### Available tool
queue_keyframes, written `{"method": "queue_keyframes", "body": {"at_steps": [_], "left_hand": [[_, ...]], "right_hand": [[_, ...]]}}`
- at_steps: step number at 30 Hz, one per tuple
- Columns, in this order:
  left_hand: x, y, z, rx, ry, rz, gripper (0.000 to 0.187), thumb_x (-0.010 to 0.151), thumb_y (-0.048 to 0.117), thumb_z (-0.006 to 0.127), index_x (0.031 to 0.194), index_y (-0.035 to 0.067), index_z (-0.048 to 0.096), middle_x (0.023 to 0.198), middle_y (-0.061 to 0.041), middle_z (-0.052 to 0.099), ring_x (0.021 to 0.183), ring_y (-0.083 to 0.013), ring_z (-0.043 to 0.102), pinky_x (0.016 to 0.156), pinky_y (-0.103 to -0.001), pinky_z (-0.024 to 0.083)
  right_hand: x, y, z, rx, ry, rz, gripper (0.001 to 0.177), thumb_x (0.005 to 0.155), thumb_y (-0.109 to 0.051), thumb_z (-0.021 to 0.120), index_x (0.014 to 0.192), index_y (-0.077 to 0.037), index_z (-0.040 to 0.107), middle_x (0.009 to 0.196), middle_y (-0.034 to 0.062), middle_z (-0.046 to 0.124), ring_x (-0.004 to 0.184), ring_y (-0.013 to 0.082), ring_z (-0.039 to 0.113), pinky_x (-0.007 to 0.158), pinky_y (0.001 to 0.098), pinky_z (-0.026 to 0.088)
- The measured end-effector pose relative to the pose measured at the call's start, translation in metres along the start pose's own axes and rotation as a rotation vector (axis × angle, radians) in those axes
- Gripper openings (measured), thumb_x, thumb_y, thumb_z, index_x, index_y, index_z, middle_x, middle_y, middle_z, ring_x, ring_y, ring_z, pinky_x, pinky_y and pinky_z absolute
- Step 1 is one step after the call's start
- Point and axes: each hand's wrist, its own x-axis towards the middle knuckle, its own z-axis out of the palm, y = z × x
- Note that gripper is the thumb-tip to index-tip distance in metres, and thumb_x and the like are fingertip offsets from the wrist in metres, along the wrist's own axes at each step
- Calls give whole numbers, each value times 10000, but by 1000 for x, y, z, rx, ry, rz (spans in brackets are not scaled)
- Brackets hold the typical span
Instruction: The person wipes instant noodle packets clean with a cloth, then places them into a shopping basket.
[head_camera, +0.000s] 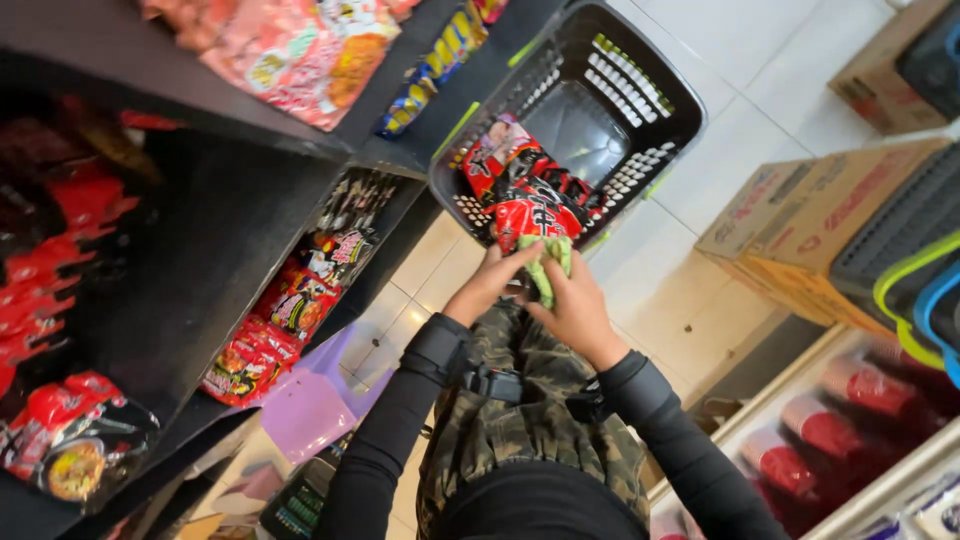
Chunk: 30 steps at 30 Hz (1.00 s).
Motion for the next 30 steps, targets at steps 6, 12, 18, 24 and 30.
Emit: {"method": "queue_keyframes", "body": {"at_steps": [6,12,18,24,30], "left_hand": [[53,-32,-27,-177,-160,-37,388,859,347,719,1161,104,700,1047,-15,724,950,-161,682,788,-334,545],[140,-78,-59,146,49,-108,686,914,378,727,1414,31,410,1267,-98,554,1143,-211,534,921,-374,433],[135,-79,-74,618,251,226,761,831,190,734,1485,162,346,1411,-209,487,1266,-376,547,1028,-447,468],[96,-48,-45,940,315,380,730,914,100,613,1566,299,349,1339,-194,460,1172,-436,550,1013,-503,472],[116,-65,-45,1149,393,341,708,905,158,605,1553,314,365,1324,-147,477,1160,-437,538,947,-542,470]], "right_hand": [[8,18,-12,21,-38,-58,765,727,-341,879,1330,1,555,1328,313,485,1183,523,499,968,527,451],[14,54,23,11,-175,193,762,727,-177,799,1438,-123,531,1329,306,484,1165,508,513,998,523,453],[19,77,55,36,-253,162,833,693,-127,782,1469,-238,500,1482,400,365,1139,556,532,998,536,456],[28,93,71,-14,-250,104,883,683,-145,775,1497,-259,452,1471,459,331,1197,601,518,1016,546,462],[40,85,68,-78,-372,183,853,731,-194,804,1495,-266,431,1455,481,322,1116,606,536,955,544,488]]}}
